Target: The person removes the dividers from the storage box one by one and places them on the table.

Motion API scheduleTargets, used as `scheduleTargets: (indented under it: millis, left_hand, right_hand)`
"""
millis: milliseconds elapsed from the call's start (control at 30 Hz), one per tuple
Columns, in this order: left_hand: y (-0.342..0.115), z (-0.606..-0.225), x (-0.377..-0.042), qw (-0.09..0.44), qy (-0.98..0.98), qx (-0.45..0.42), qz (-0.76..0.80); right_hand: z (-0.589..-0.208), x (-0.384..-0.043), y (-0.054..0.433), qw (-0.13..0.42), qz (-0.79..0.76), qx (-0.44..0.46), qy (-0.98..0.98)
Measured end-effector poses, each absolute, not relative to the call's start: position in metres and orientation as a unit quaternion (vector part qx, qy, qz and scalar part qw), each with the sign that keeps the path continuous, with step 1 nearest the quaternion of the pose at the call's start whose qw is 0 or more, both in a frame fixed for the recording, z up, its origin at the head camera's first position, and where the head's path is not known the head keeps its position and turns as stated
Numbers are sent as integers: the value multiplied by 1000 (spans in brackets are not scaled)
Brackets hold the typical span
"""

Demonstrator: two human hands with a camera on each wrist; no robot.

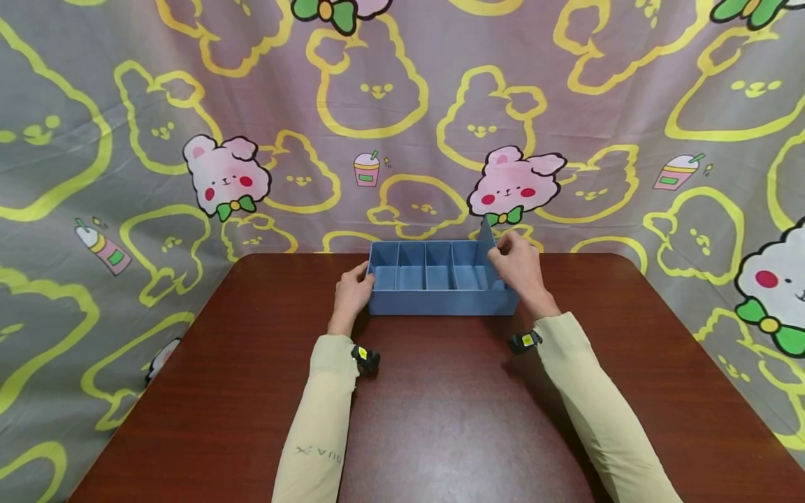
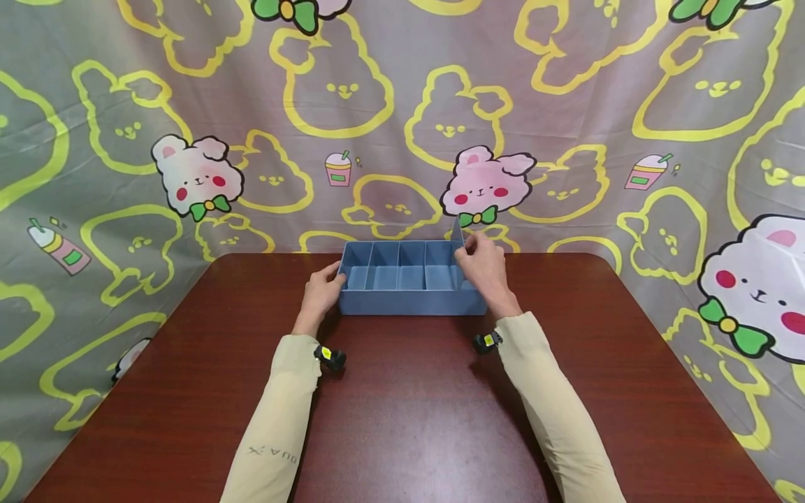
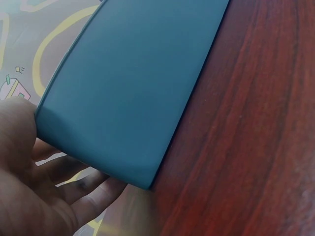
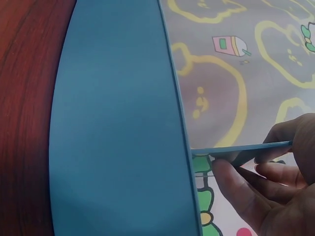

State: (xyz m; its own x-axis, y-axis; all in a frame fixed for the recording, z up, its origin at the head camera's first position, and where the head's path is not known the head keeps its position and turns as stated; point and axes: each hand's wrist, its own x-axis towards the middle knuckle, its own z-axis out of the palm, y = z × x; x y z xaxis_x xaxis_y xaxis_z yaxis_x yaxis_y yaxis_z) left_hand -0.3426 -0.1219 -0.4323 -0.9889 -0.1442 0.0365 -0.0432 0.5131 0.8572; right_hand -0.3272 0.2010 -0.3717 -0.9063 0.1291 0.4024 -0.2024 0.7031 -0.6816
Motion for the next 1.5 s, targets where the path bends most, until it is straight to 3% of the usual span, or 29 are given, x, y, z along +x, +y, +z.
scheduleTargets:
  millis: [567, 1500]
  left_hand:
    - [-123, -430, -344, 46, -870, 57, -487]
    - [-123, -432, -344, 54, -869, 52, -490]
  right_hand:
    - [-361, -325, 207, 239, 375, 19, -896]
    - [-352, -318, 206, 189, 358, 56, -913]
